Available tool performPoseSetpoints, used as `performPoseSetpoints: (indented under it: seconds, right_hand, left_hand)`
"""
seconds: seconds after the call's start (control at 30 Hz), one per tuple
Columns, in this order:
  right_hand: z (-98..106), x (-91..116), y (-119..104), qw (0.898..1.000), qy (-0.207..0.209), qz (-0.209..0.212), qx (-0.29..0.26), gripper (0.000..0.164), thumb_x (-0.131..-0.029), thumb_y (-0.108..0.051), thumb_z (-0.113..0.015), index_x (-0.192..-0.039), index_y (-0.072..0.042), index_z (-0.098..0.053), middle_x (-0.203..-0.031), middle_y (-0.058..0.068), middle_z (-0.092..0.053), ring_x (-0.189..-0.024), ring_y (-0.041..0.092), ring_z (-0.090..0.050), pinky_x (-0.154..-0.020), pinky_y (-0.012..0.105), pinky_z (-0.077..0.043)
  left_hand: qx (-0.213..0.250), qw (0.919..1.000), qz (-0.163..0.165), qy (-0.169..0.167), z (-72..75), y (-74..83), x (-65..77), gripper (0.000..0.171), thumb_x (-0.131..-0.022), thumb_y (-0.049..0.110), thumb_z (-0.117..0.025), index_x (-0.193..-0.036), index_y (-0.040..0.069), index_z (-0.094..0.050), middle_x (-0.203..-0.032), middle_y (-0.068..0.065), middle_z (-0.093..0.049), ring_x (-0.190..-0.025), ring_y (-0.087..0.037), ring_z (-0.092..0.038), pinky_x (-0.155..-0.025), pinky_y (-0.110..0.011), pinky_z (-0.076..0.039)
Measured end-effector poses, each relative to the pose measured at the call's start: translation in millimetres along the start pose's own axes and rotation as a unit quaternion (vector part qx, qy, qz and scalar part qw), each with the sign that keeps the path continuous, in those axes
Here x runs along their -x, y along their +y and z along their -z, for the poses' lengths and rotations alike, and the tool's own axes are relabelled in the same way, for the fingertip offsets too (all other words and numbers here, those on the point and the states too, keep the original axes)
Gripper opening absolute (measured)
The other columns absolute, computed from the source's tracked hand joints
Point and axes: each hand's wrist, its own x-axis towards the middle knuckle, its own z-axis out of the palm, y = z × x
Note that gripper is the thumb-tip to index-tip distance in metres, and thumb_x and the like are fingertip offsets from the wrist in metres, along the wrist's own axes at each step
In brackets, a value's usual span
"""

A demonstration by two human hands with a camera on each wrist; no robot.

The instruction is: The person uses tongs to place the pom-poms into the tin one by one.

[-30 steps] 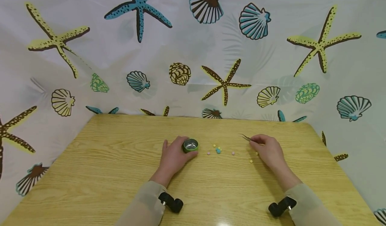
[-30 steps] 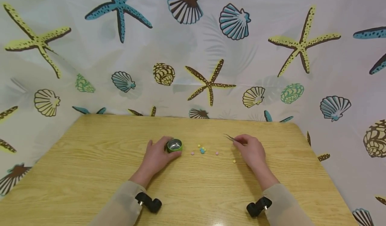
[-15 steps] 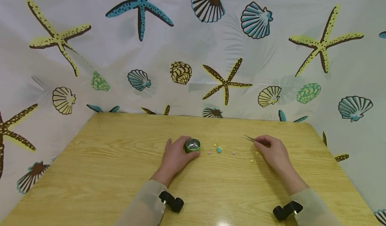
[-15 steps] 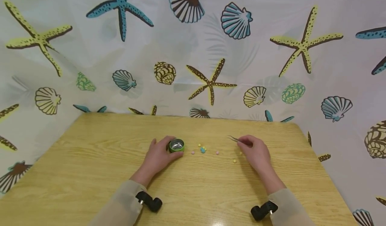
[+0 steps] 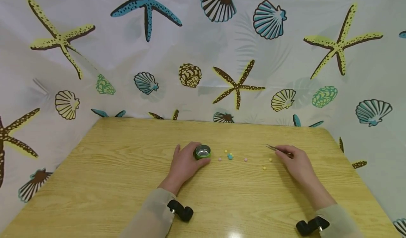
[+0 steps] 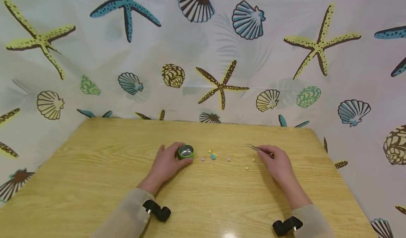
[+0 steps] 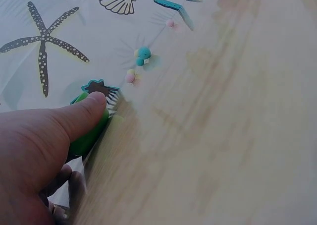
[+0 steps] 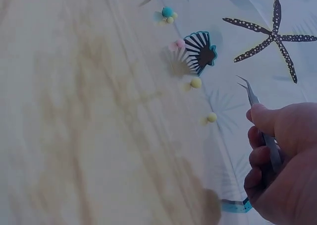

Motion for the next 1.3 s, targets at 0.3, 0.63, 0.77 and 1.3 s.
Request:
performPoseSetpoints:
  seconds: [0.3,0.63,0.77,1.3]
  right_hand:
    - [15.2,7.2,13.5,1.0,-0.01,-0.016,0.015,0.045,-0.111,-0.038,-0.07,-0.141,-0.004,-0.075,-0.148,0.025,-0.065,-0.137,0.045,-0.059,-0.108,0.059,-0.052]
    - [22.2,9.6,22.9,0.999,-0.006,-0.029,-0.03,0.048,-0.108,-0.042,-0.076,-0.139,-0.006,-0.077,-0.15,0.023,-0.065,-0.141,0.042,-0.056,-0.114,0.058,-0.048]
    - [24.5,10.1,26.0,0.999,-0.01,-0.028,-0.036,0.05,-0.108,-0.043,-0.075,-0.141,-0.006,-0.076,-0.154,0.024,-0.061,-0.147,0.045,-0.051,-0.118,0.06,-0.044]
    - [32.3,11.9,37.4,0.998,-0.04,-0.029,-0.039,0.042,-0.107,-0.037,-0.077,-0.14,-0.01,-0.078,-0.148,0.02,-0.066,-0.145,0.046,-0.052,-0.117,0.062,-0.046]
  left_hand:
    - [0.0,1.0,-0.003,-0.002,-0.9,0.7,-1.3,0.061,-0.095,0.036,-0.091,-0.143,0.005,-0.068,-0.139,-0.012,-0.072,-0.134,-0.034,-0.066,-0.132,-0.068,-0.011]
    - [0.001,1.0,0.0,-0.003,0.7,2.1,-1.6,0.062,-0.096,0.035,-0.091,-0.144,0.004,-0.067,-0.14,-0.013,-0.072,-0.135,-0.035,-0.066,-0.132,-0.068,-0.011]
    - [-0.001,1.0,0.0,-0.005,1.2,1.7,-1.7,0.062,-0.096,0.037,-0.09,-0.144,0.005,-0.067,-0.14,-0.013,-0.072,-0.135,-0.034,-0.065,-0.132,-0.068,-0.012]
    - [0.002,0.9999,-0.002,-0.01,2.4,1.6,0.1,0.062,-0.097,0.036,-0.089,-0.145,0.006,-0.066,-0.141,-0.012,-0.071,-0.137,-0.034,-0.064,-0.133,-0.066,-0.011]
